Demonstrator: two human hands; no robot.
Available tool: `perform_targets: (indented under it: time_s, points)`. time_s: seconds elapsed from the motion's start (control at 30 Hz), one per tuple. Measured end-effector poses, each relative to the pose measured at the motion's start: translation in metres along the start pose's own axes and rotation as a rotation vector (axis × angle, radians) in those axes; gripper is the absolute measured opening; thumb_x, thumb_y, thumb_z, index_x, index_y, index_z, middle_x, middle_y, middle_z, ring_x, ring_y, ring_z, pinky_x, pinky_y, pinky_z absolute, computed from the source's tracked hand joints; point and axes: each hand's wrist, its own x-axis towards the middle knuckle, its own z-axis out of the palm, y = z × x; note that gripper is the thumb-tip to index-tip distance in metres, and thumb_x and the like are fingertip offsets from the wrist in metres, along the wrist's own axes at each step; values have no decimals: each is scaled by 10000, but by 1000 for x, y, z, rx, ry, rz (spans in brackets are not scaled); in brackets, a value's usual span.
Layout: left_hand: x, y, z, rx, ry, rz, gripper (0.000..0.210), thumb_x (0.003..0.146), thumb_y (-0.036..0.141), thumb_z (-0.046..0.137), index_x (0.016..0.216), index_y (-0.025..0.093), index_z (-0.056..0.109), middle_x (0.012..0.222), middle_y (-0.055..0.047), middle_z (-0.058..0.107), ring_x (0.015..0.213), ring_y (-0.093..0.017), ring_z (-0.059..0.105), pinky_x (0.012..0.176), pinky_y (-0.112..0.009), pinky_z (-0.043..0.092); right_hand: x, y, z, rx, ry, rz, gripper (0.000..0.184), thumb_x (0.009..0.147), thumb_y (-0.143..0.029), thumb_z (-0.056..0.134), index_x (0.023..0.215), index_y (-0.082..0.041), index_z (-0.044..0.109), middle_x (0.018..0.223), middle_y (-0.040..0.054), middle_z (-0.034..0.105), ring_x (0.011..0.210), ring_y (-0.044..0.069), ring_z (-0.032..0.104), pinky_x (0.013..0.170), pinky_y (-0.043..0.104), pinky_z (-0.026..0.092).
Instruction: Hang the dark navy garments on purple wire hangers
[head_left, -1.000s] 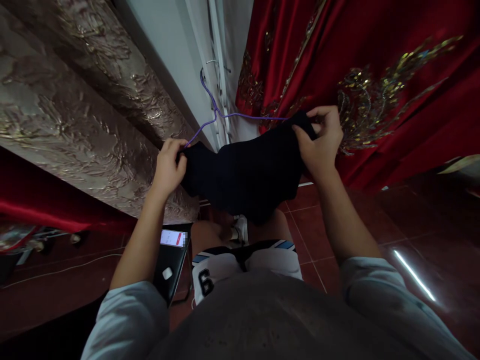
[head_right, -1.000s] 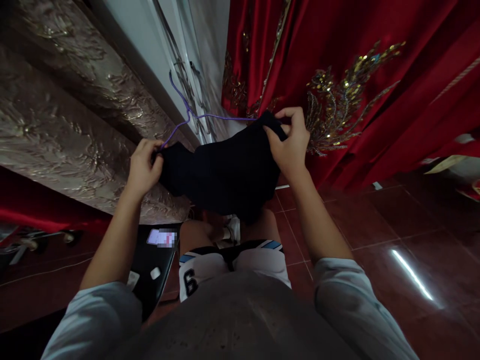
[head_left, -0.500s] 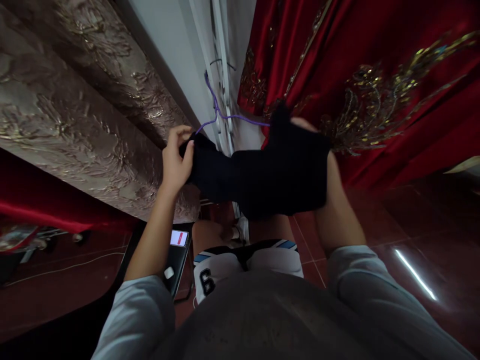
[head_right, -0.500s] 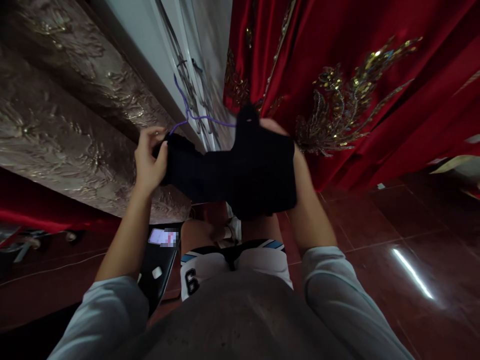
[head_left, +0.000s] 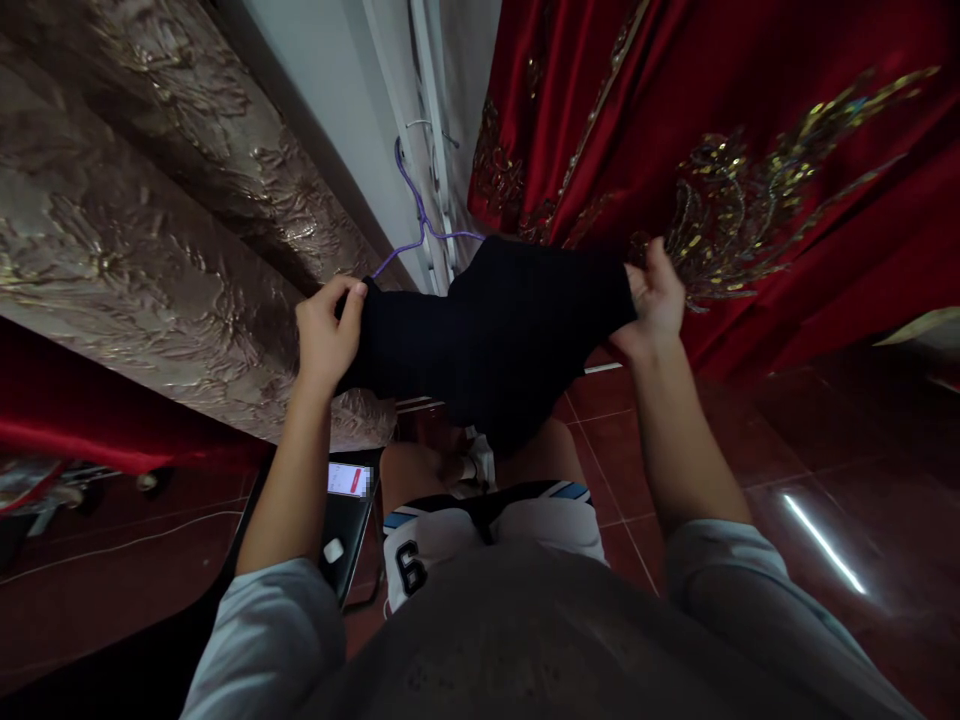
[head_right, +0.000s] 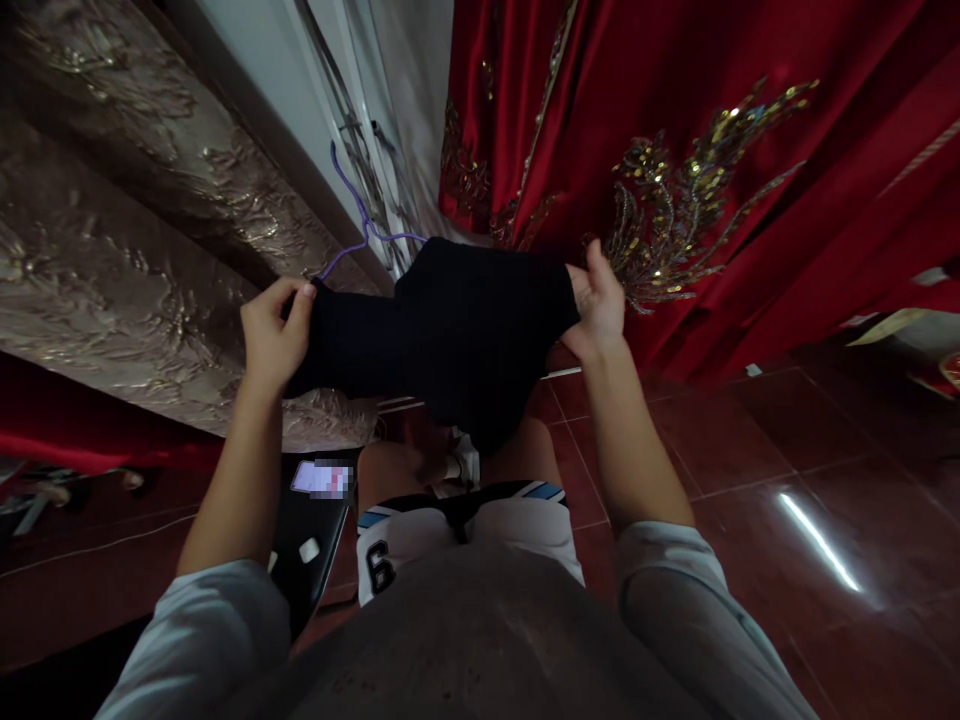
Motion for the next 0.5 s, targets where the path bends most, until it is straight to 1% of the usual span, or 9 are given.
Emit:
perform_targets:
  time_s: [0.07,0.13,0.23,0.27,0.33,0.4,0.43,0.47,0.5]
  points:
    - [0,2,5,-47,2,-25,291,1014,410,546,845,201,659,720,4,592,702,-151,530,682,-264,406,7,0,-5,100,30,77,797,1074,-526,-26,1357,-215,650,1336,142,682,1373,339,558,1026,655,439]
    - [2,3,11,-96,14,-49,292,992,425,586,816,196,634,707,11,562,684,-144,505,663,-257,396,16,-11,-7,195,28,112,956,1029,-564,-144,1285,-203,704,1355,102,683,1420,355,503,994,654,427]
    - [4,-3,16,-116,49,-61,286,963,432,633,810,190,614,729,13,563,706,-140,516,695,-250,416,22,-47,-5,418,-135,79,994,984,-721,-56,1027,-201,791,1343,40,690,1402,349,519,952,556,483]
    - [5,-6,16,-123,66,-61,294,971,440,618,817,190,614,740,10,571,723,-143,530,717,-252,430,20,-61,-3,568,-242,64,969,959,-793,30,974,-195,792,1308,55,707,1366,343,559,949,521,514]
    - [4,-11,14,-161,90,-56,327,999,475,561,845,193,624,780,-5,604,776,-154,575,773,-264,464,11,-84,4,887,-579,6,838,912,-856,292,988,-178,777,1214,109,739,1264,320,642,939,460,573]
    - [1,-11,10,-223,80,-30,367,1014,513,520,872,199,645,849,-28,661,858,-170,631,855,-292,498,-3,-97,17,1020,-881,-58,631,902,-732,548,1081,-163,754,1151,119,754,1157,273,693,936,401,589]
    - [-1,-8,8,-258,49,-2,375,1013,524,522,879,201,659,888,-40,689,905,-178,657,915,-315,507,-11,-99,26,982,-925,-71,513,915,-615,619,1139,-168,736,1153,110,752,1128,246,700,956,388,580]
    - [-4,-3,7,-292,2,31,375,1008,526,536,877,203,674,914,-47,712,952,-186,679,987,-343,502,-18,-98,36,884,-886,-65,422,932,-493,644,1211,-183,708,1188,103,740,1133,229,691,997,394,561]
    - [-6,4,6,-325,-55,67,371,1001,523,555,866,204,689,925,-49,729,1000,-195,695,1062,-375,481,-24,-95,49,757,-781,-47,410,935,-398,645,1294,-202,664,1256,101,712,1178,228,667,1053,419,530]
